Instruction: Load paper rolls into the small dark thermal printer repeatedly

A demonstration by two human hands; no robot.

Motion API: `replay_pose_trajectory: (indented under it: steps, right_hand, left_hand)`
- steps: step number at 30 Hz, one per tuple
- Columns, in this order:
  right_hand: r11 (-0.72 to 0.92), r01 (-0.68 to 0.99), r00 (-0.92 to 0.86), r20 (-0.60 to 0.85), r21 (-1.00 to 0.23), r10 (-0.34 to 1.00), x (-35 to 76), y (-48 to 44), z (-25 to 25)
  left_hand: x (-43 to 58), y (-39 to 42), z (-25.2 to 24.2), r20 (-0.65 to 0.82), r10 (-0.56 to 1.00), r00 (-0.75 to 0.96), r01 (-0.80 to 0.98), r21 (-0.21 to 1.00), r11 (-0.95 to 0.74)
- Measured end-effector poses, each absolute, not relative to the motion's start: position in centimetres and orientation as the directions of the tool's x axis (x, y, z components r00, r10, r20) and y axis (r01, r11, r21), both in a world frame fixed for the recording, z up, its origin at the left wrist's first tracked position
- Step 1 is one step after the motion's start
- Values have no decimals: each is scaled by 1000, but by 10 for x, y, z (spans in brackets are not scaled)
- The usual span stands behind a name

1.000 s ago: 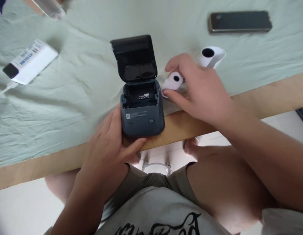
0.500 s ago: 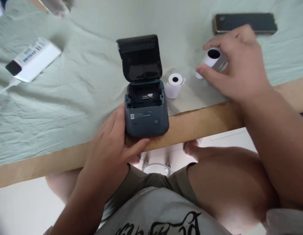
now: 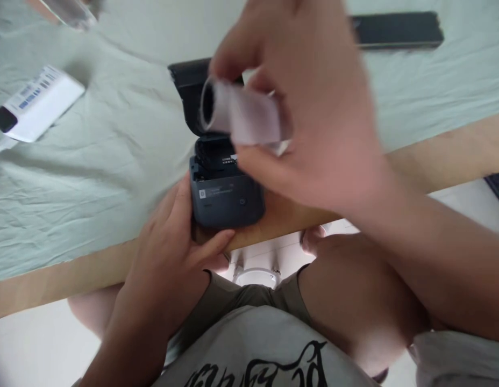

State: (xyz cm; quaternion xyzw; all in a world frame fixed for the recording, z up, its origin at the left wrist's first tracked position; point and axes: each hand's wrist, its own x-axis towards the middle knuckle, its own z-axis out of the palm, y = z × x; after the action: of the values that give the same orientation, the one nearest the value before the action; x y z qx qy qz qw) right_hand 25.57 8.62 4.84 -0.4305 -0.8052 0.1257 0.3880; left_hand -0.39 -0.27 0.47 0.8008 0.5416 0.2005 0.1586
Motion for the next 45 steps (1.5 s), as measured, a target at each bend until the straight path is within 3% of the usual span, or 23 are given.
replay_pose_trajectory:
  steps: [2, 4, 22, 29, 32, 36, 40, 45]
  right_hand:
    - [738, 602, -502, 574, -306, 647, 243, 84, 47]
    - [784, 586, -575, 578, -202, 579, 238, 86, 42]
    - [763, 610, -619, 471, -214, 628, 244, 95, 43]
    - [913, 345, -787, 462, -219, 409, 252, 92, 44]
    - [842, 487, -691, 488, -232, 534, 257, 89, 43]
    - [629, 741, -478, 475, -235, 739, 263, 92, 40]
    - [577, 730, -463, 356, -365, 812, 260, 100, 36]
    - [538, 681, -271, 511, -498, 816, 260, 90, 49]
  left_hand:
    - [-3, -4, 7, 145, 932, 331, 803, 477, -359]
    - [-2, -5, 8, 141, 933, 331, 800, 482, -357]
    - [-9, -4, -8, 250, 890, 381, 759, 466, -456]
    - [-11, -9, -4, 210, 902, 376, 753, 498, -430]
    - [-10, -10, 2, 161, 910, 383, 758, 507, -409]
    - [-9, -11, 5, 134, 922, 362, 754, 539, -374]
    - [-8, -11, 7, 129, 927, 351, 750, 555, -361]
    - [-8, -11, 8, 115, 932, 344, 756, 555, -347]
